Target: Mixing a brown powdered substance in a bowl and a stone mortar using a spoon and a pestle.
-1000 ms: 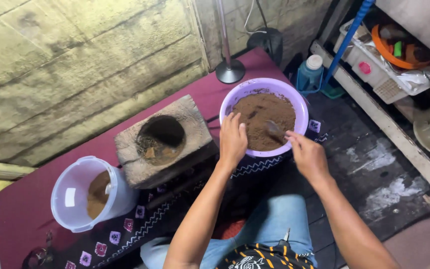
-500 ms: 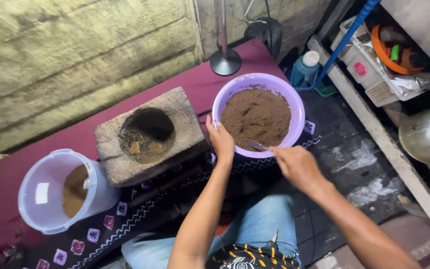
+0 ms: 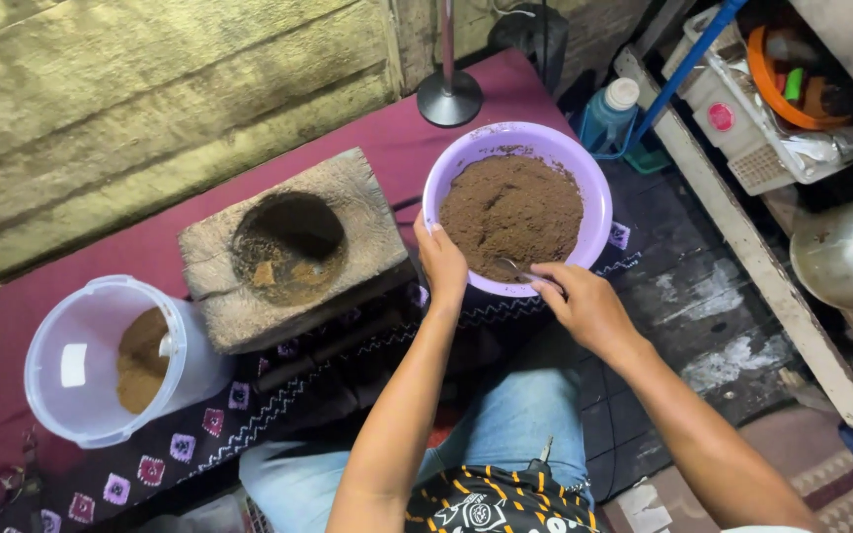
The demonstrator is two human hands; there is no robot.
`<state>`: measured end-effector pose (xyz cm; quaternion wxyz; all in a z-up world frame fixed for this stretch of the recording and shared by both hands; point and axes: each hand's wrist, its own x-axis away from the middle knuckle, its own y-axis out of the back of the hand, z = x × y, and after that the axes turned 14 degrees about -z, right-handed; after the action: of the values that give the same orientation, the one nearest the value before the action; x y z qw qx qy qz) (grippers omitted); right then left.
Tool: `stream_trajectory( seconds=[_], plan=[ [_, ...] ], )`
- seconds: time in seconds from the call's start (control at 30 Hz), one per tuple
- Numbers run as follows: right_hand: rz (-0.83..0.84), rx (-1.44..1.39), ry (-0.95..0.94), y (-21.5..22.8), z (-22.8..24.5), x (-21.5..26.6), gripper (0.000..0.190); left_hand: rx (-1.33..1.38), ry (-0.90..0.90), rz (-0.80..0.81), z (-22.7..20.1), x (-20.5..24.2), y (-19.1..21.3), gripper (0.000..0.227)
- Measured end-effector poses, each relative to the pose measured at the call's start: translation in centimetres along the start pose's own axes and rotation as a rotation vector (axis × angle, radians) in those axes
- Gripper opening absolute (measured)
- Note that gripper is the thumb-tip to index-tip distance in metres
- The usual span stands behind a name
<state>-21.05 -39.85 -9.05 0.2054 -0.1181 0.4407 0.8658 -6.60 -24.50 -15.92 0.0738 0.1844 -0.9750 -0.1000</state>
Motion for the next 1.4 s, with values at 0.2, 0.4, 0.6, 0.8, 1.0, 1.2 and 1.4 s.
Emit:
stream_trajectory(
  seconds=[0.2,0.4,0.6,0.8,1.0,1.2,1.4],
  plan=[
    [-0.053,-0.068,0.04,-1.0,-0.1,0.3,0.018,0.003,0.042,0.051,-2.7,0.3,1.3,0.042],
    [-0.173,0.022,0.179,0.3,-0.1,0.3,0.015,-0.038,0.108,0.105,0.5,-1.7,0.1,0.042],
    [-0.176,0.005,0.083,-4.0,-1.9,0.6,0.018,-0.083,0.117,0.112,3.4,-3.4,-1.3,0.041],
    [-0.382,0.209,0.111,-0.8,-6.6,-2.4,0.02,-0.058,0.102,0.091,3.4,-2.8,-1.4,0.042],
    [-0.309,0.081,0.121,-6.9,-4.6,-3.9,0.026,-0.083,0.084,0.047,1.7,-1.4,-0.8,0.041],
    [-0.367,0.049,0.195,-3.0,-3.1,-2.9,0.019,-0.048,0.013,0.012,0.4,-0.4,-0.2,0.038],
    [-0.271,-0.005,0.199,-4.1,-4.0,-3.8,0.014,-0.065,0.018,0.021,0.7,-0.8,-0.4,0.038]
  ],
)
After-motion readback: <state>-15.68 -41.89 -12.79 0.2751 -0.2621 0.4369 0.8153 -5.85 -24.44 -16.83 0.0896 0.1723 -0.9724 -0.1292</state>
